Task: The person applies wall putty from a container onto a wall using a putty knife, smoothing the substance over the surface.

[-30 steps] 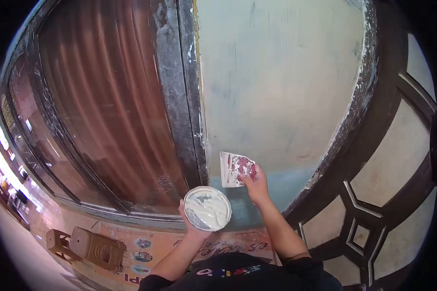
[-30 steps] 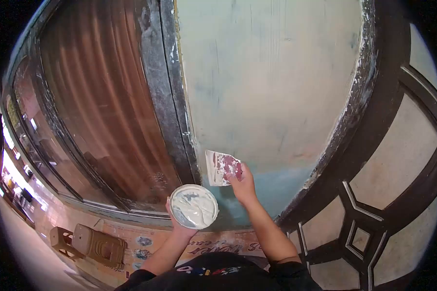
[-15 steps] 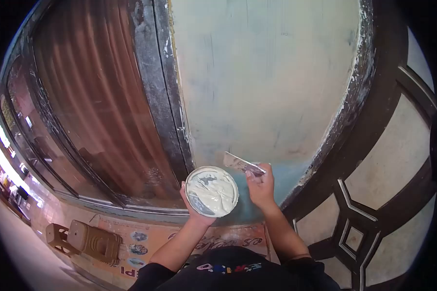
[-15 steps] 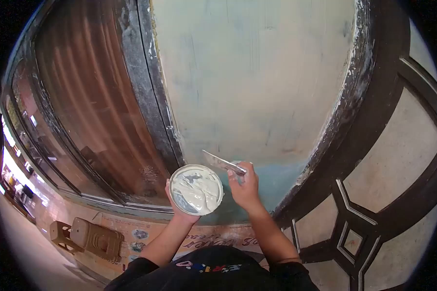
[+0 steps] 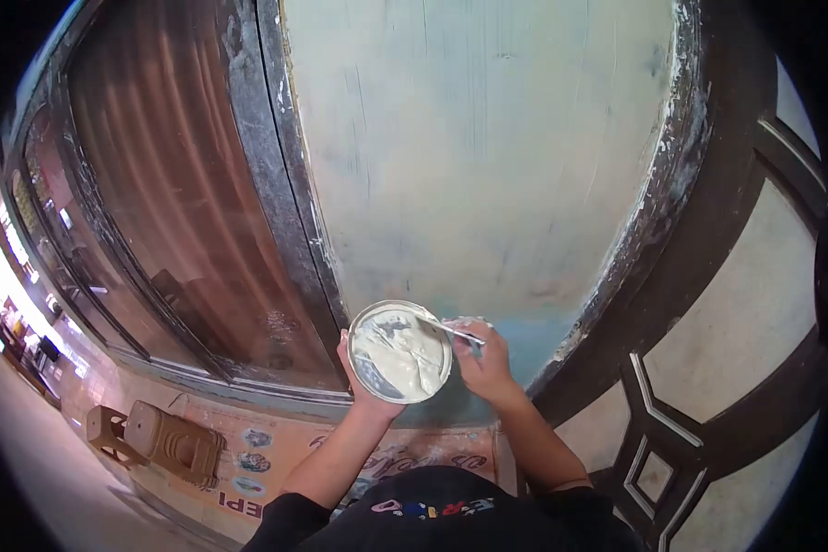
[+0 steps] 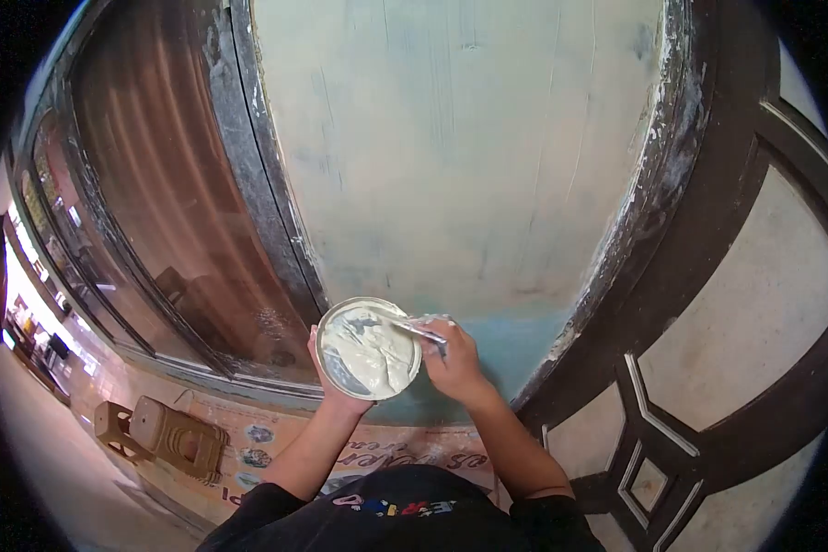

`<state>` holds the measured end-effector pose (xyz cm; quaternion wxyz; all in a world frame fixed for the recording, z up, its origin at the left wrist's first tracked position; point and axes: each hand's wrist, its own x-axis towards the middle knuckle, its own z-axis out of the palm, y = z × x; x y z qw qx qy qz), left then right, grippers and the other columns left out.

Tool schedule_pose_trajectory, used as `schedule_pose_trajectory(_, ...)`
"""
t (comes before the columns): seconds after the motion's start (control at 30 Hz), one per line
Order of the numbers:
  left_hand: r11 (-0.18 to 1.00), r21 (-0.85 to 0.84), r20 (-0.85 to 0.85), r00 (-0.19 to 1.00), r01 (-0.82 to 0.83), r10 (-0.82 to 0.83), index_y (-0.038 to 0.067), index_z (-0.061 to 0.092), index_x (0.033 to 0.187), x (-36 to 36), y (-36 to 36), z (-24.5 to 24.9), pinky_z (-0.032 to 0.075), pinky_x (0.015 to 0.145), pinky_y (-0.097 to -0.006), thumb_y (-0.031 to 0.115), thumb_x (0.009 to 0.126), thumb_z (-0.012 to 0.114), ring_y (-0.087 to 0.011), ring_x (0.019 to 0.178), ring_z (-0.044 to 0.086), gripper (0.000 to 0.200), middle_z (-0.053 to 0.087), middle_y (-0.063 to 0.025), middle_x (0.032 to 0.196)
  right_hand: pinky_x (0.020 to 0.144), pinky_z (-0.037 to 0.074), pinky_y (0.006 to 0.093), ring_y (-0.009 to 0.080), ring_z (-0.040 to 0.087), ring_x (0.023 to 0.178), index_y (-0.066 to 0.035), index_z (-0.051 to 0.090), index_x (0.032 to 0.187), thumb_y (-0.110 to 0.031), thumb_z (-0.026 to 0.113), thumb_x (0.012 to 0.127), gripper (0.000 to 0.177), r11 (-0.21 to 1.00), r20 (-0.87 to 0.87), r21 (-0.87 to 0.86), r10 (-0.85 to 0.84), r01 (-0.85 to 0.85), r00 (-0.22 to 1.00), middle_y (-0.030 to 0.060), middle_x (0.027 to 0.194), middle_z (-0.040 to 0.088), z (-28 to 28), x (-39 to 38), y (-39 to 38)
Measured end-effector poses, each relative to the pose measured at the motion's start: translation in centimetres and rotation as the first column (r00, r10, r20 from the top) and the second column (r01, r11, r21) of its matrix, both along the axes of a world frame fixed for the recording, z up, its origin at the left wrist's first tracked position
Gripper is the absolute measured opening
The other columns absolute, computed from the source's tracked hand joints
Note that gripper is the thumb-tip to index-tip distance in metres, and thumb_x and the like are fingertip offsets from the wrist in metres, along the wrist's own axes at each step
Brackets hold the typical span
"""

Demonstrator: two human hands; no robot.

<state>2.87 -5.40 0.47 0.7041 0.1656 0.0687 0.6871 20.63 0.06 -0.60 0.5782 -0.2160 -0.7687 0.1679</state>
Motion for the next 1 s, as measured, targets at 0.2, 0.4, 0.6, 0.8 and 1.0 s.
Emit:
schedule_pose_trajectory(0.2,0.997,0.071,0.074,0.996,0.038,-0.043,0.011,0.049,0.138,2.7,-0.2,0.1,0.041,0.105,-0.0499,0.069,0.09,0.038,-0.0334,0.124,0.052,0.076,0.054,-0.0122,0.137,0.08,0.053,0.0379,0.0334,0.067,0.09,-0.005,0.052,0.112,0.005,0.06,0.085,0.03,0.999,-0.145,-0.037,0.003,-0.009,0.989,0.0188,0.106,0.067,1.1,3.1,0.8)
schedule_pose_trajectory(0.4,1.0,0.021,0.075,0.997,0.015,-0.017,0.011,0.053,0.134,4.9,0.6,-0.4,0.044,0.103,-0.049,0.068,0.09,0.04,-0.0324,0.119,0.056,0.073,0.057,-0.0118,0.132,0.083,0.052,0.0377,0.0308,0.066,0.092,-0.004,0.052,0.111,0.001,0.058,0.086,0.027,1.0,0.033,0.03,-0.007,0.006,0.999,0.0185,0.107,0.067,0.1,4.8,1.6)
schedule_pose_trajectory(0.6,0.997,0.011,0.059,0.996,-0.073,0.073,0.012,0.052,0.136,5.1,-1.1,1.3,0.043,0.103,-0.0513,0.07,0.087,0.039,-0.0337,0.121,0.054,0.076,0.055,-0.0119,0.135,0.077,0.051,0.0423,0.039,0.063,0.088,-0.002,0.056,0.112,-0.01,0.061,0.089,0.025,0.991,0.25,-0.081,-0.079,0.103,0.965,0.0209,0.095,0.062,-1.0,8.5,4.2)
schedule_pose_trajectory(0.8,0.999,0.039,0.09,0.996,-0.018,0.015,0.01,0.051,0.136,5.2,-0.5,0.0,0.042,0.104,-0.0522,0.069,0.088,0.043,-0.0357,0.122,0.053,0.076,0.053,-0.0139,0.137,0.084,0.044,0.0297,0.0109,0.053,0.092,-0.001,0.05,0.116,-0.011,0.056,0.097,0.022,0.928,-0.213,-0.368,-0.033,-0.049,0.976,0.0047,0.101,0.06,2.4,8.2,1.7)
schedule_pose_trajectory(1.0,0.995,0.055,0.123,0.989,0.081,-0.087,0.01,0.052,0.135,5.3,0.2,0.3,0.043,0.103,-0.052,0.068,0.089,0.042,-0.0356,0.121,0.054,0.075,0.054,-0.014,0.136,0.064,0.044,0.0292,0.0102,0.049,0.071,-0.002,0.05,0.112,-0.014,0.059,0.096,0.022,0.936,-0.235,-0.351,-0.043,-0.044,0.971,0.0033,0.081,0.057,0.8,6.4,0.6)
